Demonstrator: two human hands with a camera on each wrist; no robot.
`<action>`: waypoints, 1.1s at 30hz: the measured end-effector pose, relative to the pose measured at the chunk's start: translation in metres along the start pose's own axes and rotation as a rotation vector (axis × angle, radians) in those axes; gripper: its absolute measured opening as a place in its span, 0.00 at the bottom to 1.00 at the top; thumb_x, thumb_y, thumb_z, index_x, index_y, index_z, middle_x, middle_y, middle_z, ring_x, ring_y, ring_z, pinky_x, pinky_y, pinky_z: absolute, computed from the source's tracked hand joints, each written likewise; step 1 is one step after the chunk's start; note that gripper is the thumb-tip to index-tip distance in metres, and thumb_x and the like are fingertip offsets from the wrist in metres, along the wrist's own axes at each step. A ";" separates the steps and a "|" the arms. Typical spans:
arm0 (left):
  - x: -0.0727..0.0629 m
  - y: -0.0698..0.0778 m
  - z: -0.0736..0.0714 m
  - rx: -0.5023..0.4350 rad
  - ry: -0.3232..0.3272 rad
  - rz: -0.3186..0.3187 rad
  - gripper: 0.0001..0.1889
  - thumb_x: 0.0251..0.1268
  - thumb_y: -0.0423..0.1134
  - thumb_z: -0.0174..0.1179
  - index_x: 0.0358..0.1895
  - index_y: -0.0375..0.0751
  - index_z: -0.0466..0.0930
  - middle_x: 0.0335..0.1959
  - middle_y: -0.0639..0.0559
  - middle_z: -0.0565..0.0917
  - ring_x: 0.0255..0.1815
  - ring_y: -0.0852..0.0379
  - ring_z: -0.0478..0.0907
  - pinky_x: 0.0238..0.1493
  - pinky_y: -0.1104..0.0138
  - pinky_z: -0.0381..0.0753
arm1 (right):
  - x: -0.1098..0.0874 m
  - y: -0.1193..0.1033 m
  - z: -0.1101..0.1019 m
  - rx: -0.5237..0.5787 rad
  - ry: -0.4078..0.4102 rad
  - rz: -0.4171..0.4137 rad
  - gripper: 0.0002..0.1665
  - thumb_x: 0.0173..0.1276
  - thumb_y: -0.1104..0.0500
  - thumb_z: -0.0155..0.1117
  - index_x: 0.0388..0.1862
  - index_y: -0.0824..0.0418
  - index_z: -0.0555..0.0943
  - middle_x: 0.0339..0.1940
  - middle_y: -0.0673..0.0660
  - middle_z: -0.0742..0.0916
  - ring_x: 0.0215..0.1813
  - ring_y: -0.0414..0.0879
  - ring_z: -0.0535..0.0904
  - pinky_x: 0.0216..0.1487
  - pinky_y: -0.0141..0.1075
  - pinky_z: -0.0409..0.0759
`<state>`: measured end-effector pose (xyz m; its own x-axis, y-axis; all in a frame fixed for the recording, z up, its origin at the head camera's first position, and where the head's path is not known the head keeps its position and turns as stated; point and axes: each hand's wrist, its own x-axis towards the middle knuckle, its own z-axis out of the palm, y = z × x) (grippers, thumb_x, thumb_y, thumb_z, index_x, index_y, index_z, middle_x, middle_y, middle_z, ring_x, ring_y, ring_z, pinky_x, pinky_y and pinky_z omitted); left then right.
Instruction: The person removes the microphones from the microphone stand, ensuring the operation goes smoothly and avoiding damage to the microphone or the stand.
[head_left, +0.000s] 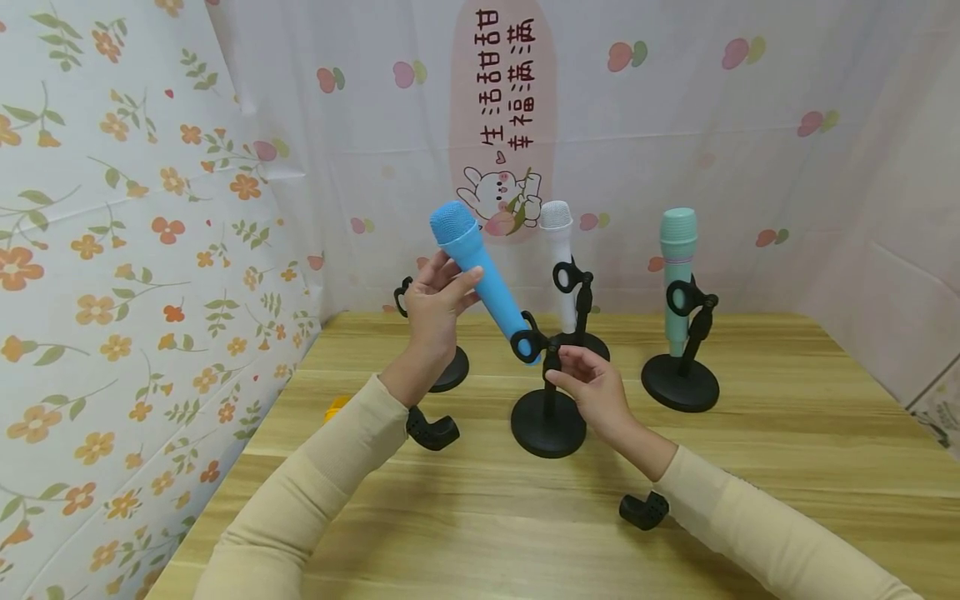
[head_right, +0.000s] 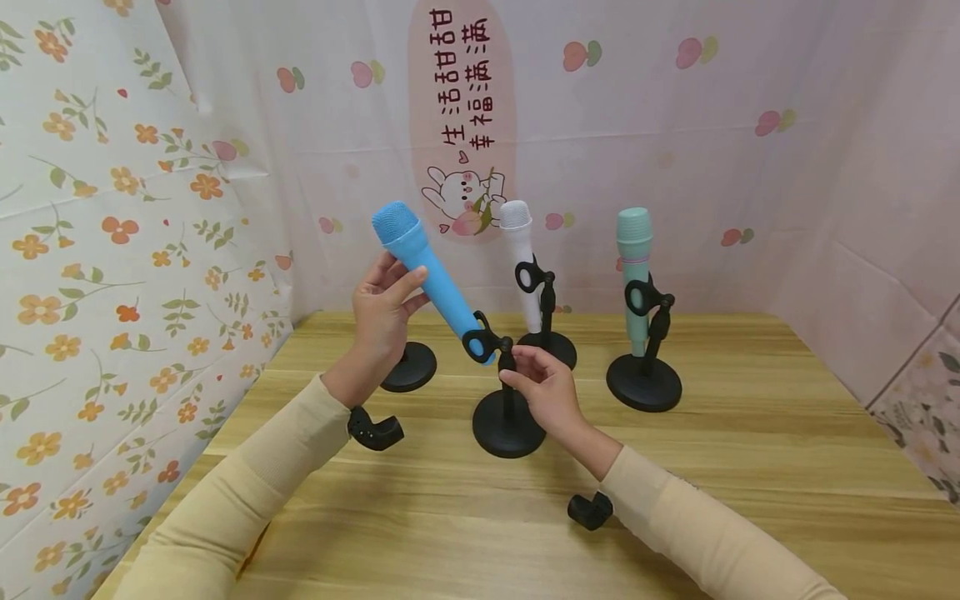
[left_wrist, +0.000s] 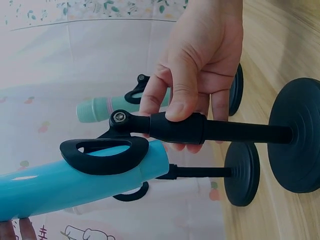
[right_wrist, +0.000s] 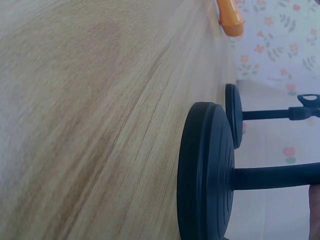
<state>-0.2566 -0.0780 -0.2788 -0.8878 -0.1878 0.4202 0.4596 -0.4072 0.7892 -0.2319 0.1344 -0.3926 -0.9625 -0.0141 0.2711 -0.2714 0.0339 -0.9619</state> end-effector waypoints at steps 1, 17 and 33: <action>0.000 0.000 0.000 -0.001 0.001 0.000 0.25 0.58 0.28 0.67 0.61 0.36 0.77 0.45 0.44 0.85 0.44 0.51 0.83 0.45 0.55 0.83 | 0.000 0.000 0.000 0.000 0.000 -0.001 0.24 0.62 0.67 0.70 0.57 0.70 0.77 0.47 0.55 0.83 0.48 0.39 0.79 0.51 0.29 0.78; 0.004 0.006 0.000 -0.008 0.025 -0.002 0.24 0.59 0.29 0.67 0.60 0.36 0.77 0.46 0.44 0.84 0.45 0.49 0.83 0.46 0.55 0.83 | 0.000 -0.001 0.000 0.001 0.003 0.003 0.24 0.63 0.66 0.70 0.58 0.69 0.77 0.47 0.51 0.83 0.49 0.38 0.79 0.50 0.28 0.78; 0.006 0.010 -0.001 -0.019 0.045 0.000 0.25 0.59 0.29 0.67 0.61 0.36 0.76 0.46 0.44 0.84 0.45 0.49 0.83 0.46 0.55 0.83 | -0.001 0.000 0.001 -0.003 0.006 -0.026 0.24 0.62 0.68 0.70 0.57 0.70 0.77 0.47 0.52 0.83 0.48 0.38 0.79 0.50 0.28 0.79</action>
<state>-0.2569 -0.0844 -0.2689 -0.8881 -0.2275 0.3994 0.4596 -0.4237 0.7806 -0.2312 0.1334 -0.3925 -0.9550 -0.0086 0.2966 -0.2967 0.0365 -0.9543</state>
